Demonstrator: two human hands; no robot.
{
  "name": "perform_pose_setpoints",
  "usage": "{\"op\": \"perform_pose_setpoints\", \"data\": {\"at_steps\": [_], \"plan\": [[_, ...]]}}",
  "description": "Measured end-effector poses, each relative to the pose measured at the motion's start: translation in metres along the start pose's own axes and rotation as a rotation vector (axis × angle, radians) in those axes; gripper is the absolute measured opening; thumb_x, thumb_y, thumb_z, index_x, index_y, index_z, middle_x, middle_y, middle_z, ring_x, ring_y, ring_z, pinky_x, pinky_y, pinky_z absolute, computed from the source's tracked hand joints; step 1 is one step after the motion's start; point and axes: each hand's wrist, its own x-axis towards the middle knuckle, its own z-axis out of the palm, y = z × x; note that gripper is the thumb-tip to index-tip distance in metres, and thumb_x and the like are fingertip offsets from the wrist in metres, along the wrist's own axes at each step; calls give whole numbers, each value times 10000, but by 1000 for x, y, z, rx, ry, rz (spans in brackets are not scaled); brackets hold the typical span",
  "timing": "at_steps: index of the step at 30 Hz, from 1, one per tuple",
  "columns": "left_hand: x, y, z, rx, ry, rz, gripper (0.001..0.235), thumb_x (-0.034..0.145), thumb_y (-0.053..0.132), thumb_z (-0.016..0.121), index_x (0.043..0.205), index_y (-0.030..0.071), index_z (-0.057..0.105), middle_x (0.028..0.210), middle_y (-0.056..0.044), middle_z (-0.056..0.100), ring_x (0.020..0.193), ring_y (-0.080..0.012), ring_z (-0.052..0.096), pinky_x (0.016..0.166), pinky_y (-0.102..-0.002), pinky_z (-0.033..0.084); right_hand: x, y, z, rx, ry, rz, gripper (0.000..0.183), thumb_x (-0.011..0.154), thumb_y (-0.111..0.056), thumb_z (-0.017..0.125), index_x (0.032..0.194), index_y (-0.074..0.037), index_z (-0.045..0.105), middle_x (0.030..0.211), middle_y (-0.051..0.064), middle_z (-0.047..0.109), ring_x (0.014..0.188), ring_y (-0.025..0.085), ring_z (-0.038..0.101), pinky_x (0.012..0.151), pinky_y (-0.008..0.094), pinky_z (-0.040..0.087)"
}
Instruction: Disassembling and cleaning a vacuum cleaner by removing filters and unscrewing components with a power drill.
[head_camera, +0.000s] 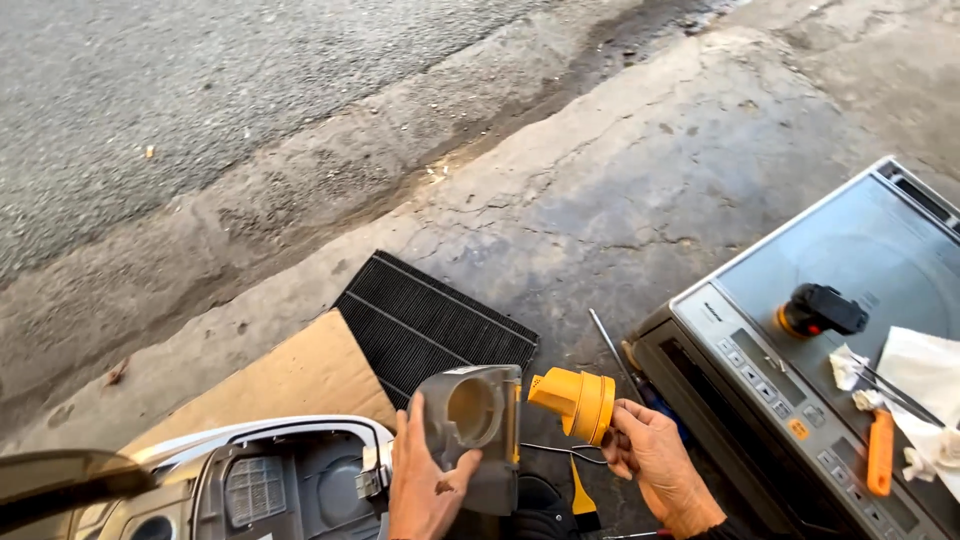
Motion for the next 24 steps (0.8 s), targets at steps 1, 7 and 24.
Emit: {"op": "perform_pose_setpoints", "data": {"at_steps": [1, 7, 24], "plan": [[2, -3, 1, -21, 31, -14, 1233, 801, 419, 908, 1773, 354, 152, 1867, -97, 140, 1737, -260, 126, 1355, -461, 209, 9, 13, -10, 89, -30, 15, 218, 1089, -127, 649, 923, 15, 654, 694, 186, 615, 482, 216, 549, 364, 305, 235], [-4, 12, -6, -118, 104, -66, 1223, 660, 358, 939, 1716, 336, 321, 1700, 41, 525, 1548, -189, 516, 1225, -394, 443, 9, 23, -11, 351, 30, 188, 274, 1110, -207, 593, 1115, 56, 668, 901, 196, 618, 576, 200, 464, 411, 281, 243], [19, -49, 48, -179, 469, 64, 1280, 387, 379, 1008, 1585, 268, 572, 1678, -61, 597, 1531, -249, 578, 1218, -388, 449, 90, 48, -23, 796, -282, 318, 244, 1111, -338, 581, 1104, -104, 648, 941, 51, 618, 596, 147, 390, 371, 237, 239]]}}
